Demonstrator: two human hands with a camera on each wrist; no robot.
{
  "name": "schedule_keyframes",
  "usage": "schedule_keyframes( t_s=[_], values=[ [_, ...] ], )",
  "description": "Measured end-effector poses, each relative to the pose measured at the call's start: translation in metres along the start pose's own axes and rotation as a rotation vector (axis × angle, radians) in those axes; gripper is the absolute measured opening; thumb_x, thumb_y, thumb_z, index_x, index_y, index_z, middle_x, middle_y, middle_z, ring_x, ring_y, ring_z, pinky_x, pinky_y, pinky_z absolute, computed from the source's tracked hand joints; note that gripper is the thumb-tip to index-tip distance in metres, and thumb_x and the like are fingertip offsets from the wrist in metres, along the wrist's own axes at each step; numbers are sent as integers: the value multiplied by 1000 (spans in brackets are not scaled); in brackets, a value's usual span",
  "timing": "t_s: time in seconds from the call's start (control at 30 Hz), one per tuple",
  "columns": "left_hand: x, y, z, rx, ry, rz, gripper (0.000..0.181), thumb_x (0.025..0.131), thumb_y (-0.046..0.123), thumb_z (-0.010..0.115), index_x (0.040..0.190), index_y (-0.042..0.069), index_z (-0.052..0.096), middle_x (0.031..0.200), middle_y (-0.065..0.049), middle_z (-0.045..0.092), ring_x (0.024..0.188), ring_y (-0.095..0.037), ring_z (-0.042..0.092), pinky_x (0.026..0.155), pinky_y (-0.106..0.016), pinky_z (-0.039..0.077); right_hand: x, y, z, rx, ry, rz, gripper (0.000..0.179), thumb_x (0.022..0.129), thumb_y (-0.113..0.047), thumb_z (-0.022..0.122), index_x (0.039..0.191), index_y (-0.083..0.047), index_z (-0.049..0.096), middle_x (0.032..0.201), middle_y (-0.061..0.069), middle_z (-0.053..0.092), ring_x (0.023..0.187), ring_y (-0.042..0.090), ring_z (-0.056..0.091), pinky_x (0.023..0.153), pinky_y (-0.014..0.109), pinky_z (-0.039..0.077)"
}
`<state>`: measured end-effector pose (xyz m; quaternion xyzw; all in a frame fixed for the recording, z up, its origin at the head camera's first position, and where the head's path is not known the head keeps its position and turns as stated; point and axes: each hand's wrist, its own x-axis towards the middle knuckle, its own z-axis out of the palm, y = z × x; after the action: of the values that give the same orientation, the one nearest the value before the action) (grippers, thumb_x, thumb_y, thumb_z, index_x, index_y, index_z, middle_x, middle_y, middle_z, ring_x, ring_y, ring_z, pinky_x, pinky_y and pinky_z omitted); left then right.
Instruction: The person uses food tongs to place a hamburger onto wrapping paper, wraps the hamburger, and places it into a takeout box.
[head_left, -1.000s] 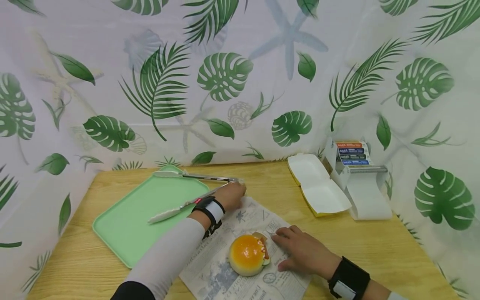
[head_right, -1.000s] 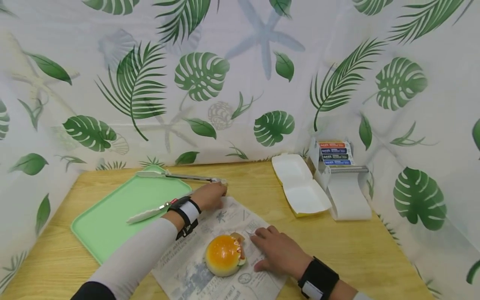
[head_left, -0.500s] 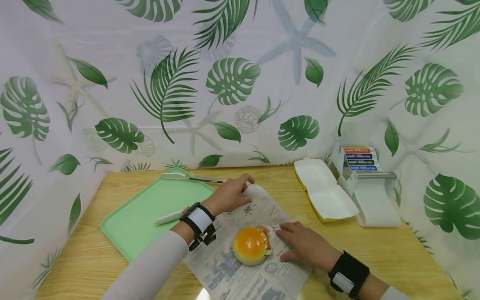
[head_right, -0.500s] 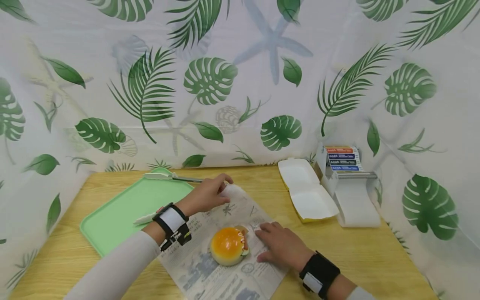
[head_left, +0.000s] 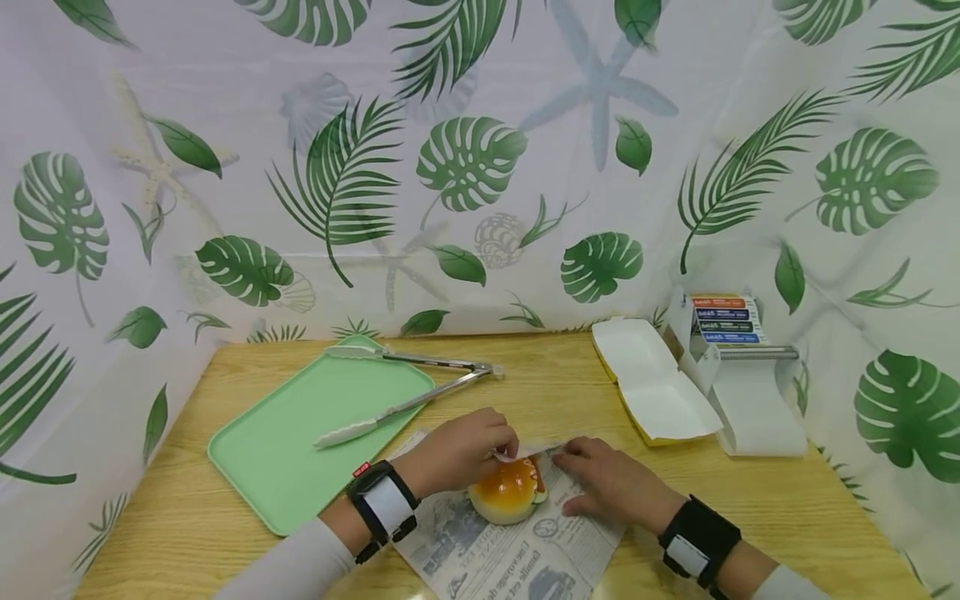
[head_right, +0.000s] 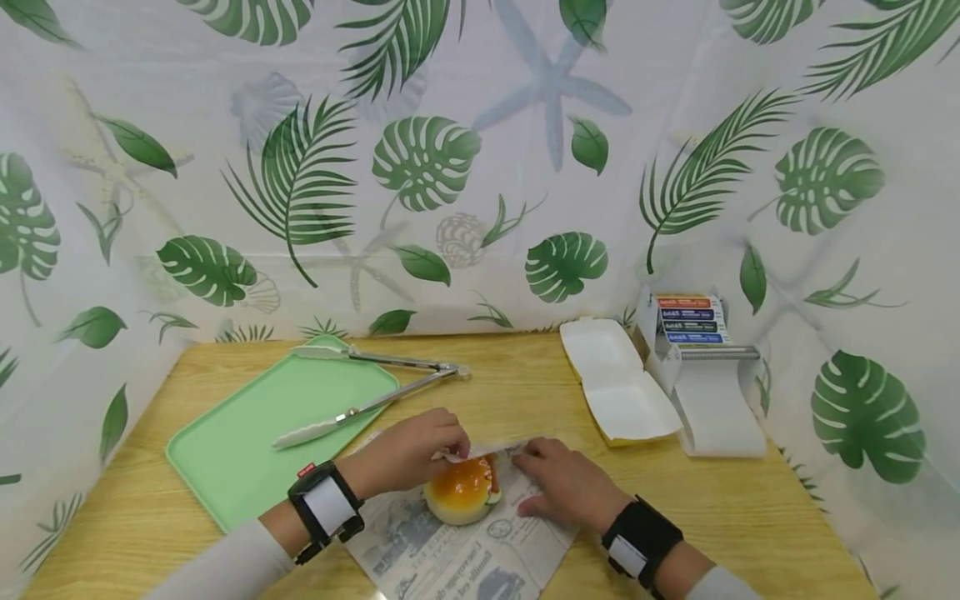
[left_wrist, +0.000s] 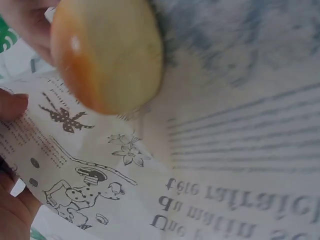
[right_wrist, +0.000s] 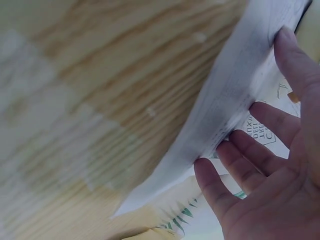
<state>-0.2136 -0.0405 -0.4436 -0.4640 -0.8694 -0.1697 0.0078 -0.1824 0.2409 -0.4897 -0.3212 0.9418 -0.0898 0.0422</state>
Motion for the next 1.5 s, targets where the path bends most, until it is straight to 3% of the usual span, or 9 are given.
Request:
schedule_keyframes(
  t_s=[0.2, 0.33, 0.5, 0.6, 0.87, 1.13, 1.27, 1.37, 1.5],
  values=[
    [-18, 7, 17, 66, 27, 76, 14, 96, 8, 67, 101, 20, 67, 118, 3, 67, 112, -12, 63, 89, -19, 53, -3, 0, 5, 5, 37, 21, 62, 87, -47, 75, 136, -11, 64, 129, 6, 63, 117, 26, 60, 97, 43, 54],
    [-26, 12, 23, 115, 12, 141, 10, 100, 16, 64, 106, 23, 68, 115, 7, 72, 111, -9, 66, 93, -20, 54, -5, 1, 8, 4, 51, 37, 58, 87, -50, 74, 132, -14, 66, 125, 2, 62, 117, 24, 58, 96, 42, 53],
    [-34, 14, 28, 156, 42, 237, 15, 102, 26, 63, 112, 26, 74, 119, 10, 75, 118, -9, 67, 104, -22, 51, -7, 0, 7, -8, 73, 48, 54, 88, -52, 72, 127, -16, 68, 120, 0, 61, 111, 19, 58, 93, 39, 54],
    [-39, 13, 30, 169, 49, 251, 22, 102, 34, 62, 117, 27, 75, 126, 10, 73, 125, -11, 64, 109, -27, 50, -8, -2, 7, -17, 81, 61, 55, 88, -52, 71, 130, -16, 67, 123, 1, 62, 113, 19, 59, 94, 40, 55],
    [-51, 12, 35, 157, -42, 184, 40, 108, 49, 41, 142, 36, 59, 156, 5, 52, 148, -20, 47, 120, -38, 42, -11, -4, 11, -52, 105, 91, 56, 88, -51, 72, 131, -15, 67, 126, 5, 62, 118, 26, 60, 95, 43, 56],
    [-58, 13, 37, 140, -150, 145, 43, 109, 49, 37, 151, 46, 42, 167, 4, 34, 157, -29, 30, 118, -55, 40, -11, -8, 10, -7, 35, 180, 58, 89, -49, 72, 133, -12, 65, 136, 13, 62, 129, 34, 59, 105, 50, 52],
    [-61, 11, 38, 145, -199, 121, 45, 108, 52, 35, 153, 47, 37, 171, 6, 23, 160, -27, 20, 116, -63, 38, -13, -15, 7, -8, 11, 215, 53, 92, -45, 71, 132, -11, 65, 137, 14, 61, 129, 33, 60, 104, 50, 52],
    [-62, 11, 38, 152, -228, 117, 48, 107, 54, 36, 154, 47, 35, 172, 8, 18, 162, -25, 15, 118, -64, 35, -13, -26, 3, -61, 104, 170, 39, 92, -37, 74, 122, -12, 70, 125, 7, 66, 118, 23, 64, 99, 43, 56],
    [-62, 11, 33, 133, -272, 99, 51, 106, 55, 38, 156, 47, 31, 172, 10, 14, 162, -24, 12, 119, -64, 33, -6, -47, -3, -101, 278, 0, 25, 91, -33, 77, 111, -19, 72, 115, -2, 66, 110, 14, 64, 96, 36, 57]
  ],
)
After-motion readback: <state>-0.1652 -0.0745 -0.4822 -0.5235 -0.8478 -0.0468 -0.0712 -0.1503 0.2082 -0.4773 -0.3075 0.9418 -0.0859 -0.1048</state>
